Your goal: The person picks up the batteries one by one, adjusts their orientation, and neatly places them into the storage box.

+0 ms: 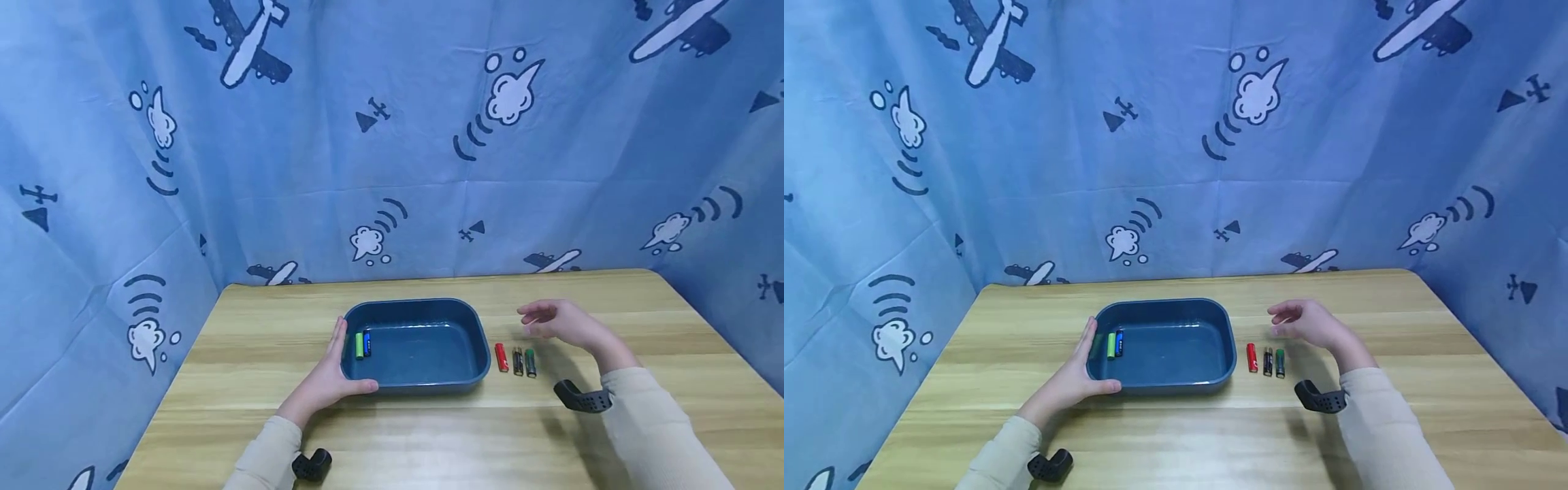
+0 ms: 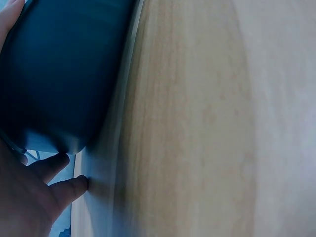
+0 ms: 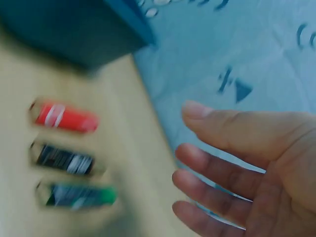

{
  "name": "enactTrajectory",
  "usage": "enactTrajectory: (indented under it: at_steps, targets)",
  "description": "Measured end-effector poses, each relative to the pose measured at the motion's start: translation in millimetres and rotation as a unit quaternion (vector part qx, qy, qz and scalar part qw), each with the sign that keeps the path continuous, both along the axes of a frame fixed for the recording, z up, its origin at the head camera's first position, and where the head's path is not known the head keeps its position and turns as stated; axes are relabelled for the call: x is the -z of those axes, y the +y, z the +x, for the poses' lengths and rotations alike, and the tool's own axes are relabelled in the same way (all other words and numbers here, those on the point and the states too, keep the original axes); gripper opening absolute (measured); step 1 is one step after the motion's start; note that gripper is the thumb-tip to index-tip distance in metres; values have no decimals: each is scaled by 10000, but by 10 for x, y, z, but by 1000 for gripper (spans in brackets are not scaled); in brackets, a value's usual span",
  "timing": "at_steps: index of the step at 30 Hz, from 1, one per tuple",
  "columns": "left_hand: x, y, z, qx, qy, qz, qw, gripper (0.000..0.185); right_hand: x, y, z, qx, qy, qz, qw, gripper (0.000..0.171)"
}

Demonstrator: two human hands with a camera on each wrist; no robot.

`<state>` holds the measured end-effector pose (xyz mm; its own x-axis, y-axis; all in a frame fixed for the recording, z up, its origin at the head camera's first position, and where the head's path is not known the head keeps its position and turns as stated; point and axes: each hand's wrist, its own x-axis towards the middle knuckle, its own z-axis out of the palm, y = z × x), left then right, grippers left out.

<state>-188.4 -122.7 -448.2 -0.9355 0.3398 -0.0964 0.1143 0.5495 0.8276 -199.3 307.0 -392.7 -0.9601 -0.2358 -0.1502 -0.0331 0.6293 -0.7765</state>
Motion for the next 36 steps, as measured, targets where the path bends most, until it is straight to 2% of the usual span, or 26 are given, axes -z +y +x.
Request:
enactTrajectory:
  at_steps: [6, 10, 17, 21, 31, 36]
  targets:
    - [2, -3, 16, 73, 55, -84, 9999, 119, 274, 125, 122, -284, -178, 584, 9977, 63]
    - [-4, -38, 36, -34, 32, -81, 10000, 119, 350, 80, 156, -244, -111, 771, 9967, 68]
    - [-10, -15, 20, -75, 21, -88, 9999, 120, 384, 30, 240, -128, 298, 1123, 9931, 73]
    - [12, 7, 8, -6, 91, -46, 9999, 120, 401, 11, 302, -37, 330, 1273, 9913, 75]
    - [3, -9, 10, 70, 85, 43, 9999, 122, 447, -15, 305, 69, 482, 1484, 9877, 77]
    - [-24, -5, 11, 157, 100, -35, 9998, 123, 443, -20, 329, 76, 608, 1580, 9855, 72]
